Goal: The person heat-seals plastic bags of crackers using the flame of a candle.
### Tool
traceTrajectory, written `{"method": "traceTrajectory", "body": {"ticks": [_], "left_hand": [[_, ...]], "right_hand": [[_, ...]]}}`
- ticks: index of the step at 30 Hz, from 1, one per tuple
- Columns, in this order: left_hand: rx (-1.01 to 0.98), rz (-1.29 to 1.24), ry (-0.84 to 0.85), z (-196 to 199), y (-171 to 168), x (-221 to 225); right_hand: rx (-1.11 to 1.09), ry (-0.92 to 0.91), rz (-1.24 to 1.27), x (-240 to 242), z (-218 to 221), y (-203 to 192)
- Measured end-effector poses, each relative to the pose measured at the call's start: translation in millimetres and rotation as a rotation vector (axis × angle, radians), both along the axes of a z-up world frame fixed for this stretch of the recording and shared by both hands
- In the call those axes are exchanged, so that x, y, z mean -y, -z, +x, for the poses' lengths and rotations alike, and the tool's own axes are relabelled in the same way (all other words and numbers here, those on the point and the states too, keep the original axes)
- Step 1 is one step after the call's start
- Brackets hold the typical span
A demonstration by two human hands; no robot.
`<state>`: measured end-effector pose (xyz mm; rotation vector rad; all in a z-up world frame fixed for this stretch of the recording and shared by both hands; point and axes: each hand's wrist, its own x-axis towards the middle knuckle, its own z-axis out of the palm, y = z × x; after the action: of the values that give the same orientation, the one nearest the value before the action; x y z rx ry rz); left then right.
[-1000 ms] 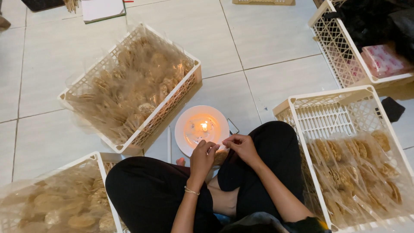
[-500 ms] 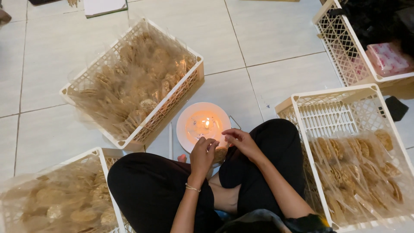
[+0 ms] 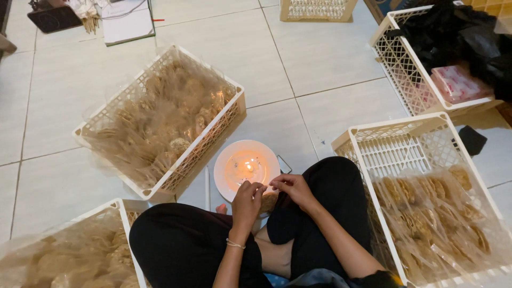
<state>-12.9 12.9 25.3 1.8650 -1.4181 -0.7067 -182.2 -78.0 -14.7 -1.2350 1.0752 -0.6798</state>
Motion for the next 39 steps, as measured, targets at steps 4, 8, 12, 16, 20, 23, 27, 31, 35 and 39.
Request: {"method": "traceTrajectory", "body": {"ticks": [4,8,12,16,20,23,27,31,35,39], "left_hand": [[-0.029,-0.013,-0.011,1,-2,1],[-0.048,-0.037,-0.012,3,-2,1],[-0.054,-0.057,-0.024,4,6,2],[-0.059,-0.068,-0.021,5,2,-1],[-0.095,-0.07,-0.034,7,0,-2],[-0.107,-0.063,-0.031,9,1,-2],[-0.106,-0.055,-0.033,10,-2,-3],[-0.106,-0.067,-0.118,3,-5,-5],[-0.105,-0.072,-0.131,4,-5,-4],[-0.121,-0.058,-0.145,5,-8,-6]], "right_hand": [[-0.003,0.021,-0.029,-3,4,-10],[-0.009,0.043,-0.064,-5,7,-13],[-0.003,0.045,-0.099,-5,6,-11],[0.002,0.053,-0.09,-6,5,-9],[-0.003,0.061,-0.096,-6,3,-9],[-0.003,0.06,-0.106,-4,2,-8],[0.006,0.061,-0.106,-4,1,-4],[0.025,0.037,-0.021,-4,-3,-12],[0.027,0.041,-0.033,-1,-5,-7],[0.019,0.046,-0.009,-3,-6,-9]]}}
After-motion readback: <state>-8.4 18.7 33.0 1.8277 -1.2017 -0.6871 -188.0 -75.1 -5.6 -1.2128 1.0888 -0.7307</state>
